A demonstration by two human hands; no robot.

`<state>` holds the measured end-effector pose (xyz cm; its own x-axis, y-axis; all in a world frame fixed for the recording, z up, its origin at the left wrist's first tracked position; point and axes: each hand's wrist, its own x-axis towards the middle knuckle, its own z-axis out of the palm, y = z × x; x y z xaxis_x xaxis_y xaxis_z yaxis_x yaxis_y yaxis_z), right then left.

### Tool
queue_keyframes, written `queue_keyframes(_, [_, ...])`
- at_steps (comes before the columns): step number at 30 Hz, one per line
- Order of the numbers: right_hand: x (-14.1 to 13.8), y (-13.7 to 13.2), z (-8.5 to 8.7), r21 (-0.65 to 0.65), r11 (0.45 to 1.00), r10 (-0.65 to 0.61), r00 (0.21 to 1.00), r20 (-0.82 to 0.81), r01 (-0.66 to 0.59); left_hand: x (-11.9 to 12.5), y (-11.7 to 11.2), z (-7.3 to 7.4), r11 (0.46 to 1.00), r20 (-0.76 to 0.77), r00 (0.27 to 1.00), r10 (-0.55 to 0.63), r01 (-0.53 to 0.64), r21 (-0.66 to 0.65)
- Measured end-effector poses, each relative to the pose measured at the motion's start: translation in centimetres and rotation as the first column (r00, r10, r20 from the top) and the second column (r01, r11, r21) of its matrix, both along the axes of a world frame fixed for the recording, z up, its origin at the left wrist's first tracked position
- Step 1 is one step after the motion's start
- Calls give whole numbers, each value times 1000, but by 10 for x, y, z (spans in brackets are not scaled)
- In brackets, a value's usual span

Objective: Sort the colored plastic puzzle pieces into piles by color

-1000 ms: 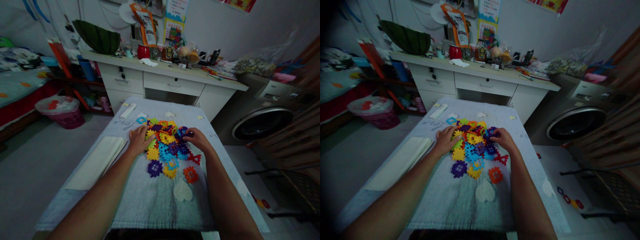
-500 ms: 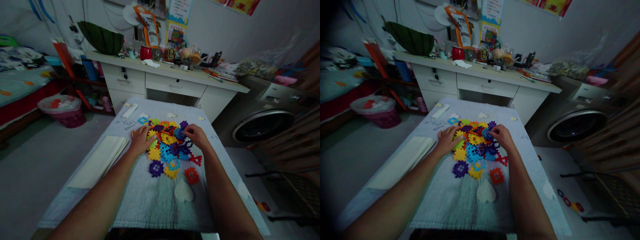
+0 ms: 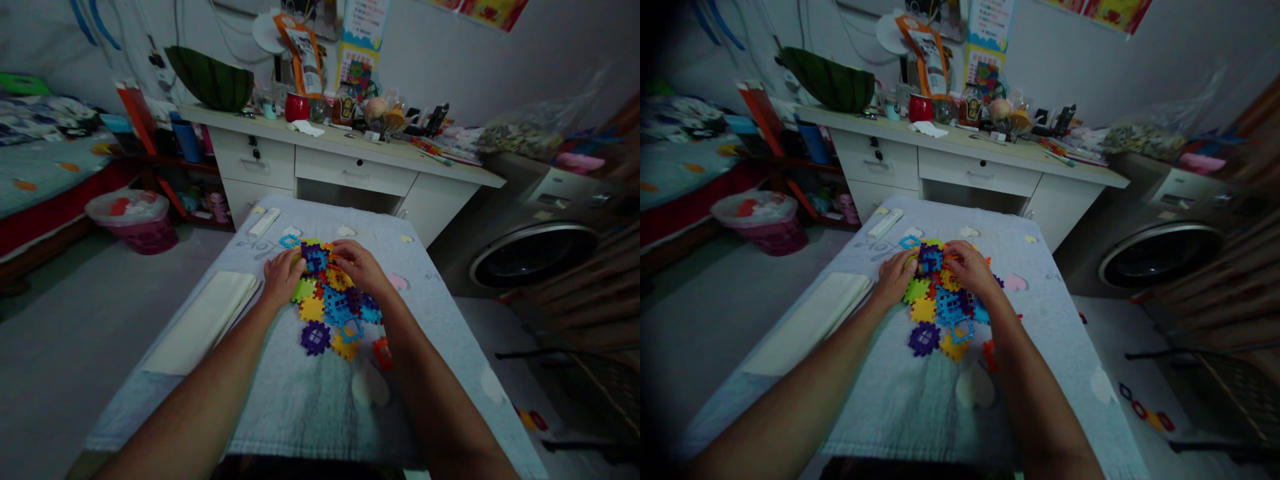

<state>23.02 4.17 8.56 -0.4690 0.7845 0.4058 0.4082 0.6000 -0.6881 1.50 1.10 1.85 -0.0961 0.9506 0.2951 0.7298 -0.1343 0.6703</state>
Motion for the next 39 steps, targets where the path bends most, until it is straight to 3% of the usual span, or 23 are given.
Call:
queue_keyframes(4, [33, 0, -3, -28, 989, -143, 990, 18, 143, 1, 1, -2, 1000, -56, 998, -6, 7, 8])
queue_keyframes(8, [75, -5, -7, -35, 948, -302, 926, 225, 318, 3, 0, 0, 1000, -112, 994, -19, 19, -3])
queue_keyframes(13, [105, -20, -23, -107, 944, -218, 831, 511, 313, 3, 0, 1, 1000, -90, 996, -5, 5, -3])
queue_keyframes(19, [107, -24, -42, -60, 972, -163, 837, 522, 227, -2, 5, -3, 998, -33, 999, 34, -32, 51])
queue_keyframes(28, [98, -5, -45, -147, 970, -102, 870, 482, 195, -1, 3, 0, 995, -82, 994, 78, -72, 72])
queue_keyframes(39, [101, -13, -49, -158, 940, -204, 868, 453, 303, 2, 2, 1, 994, -76, 992, 103, -102, 28])
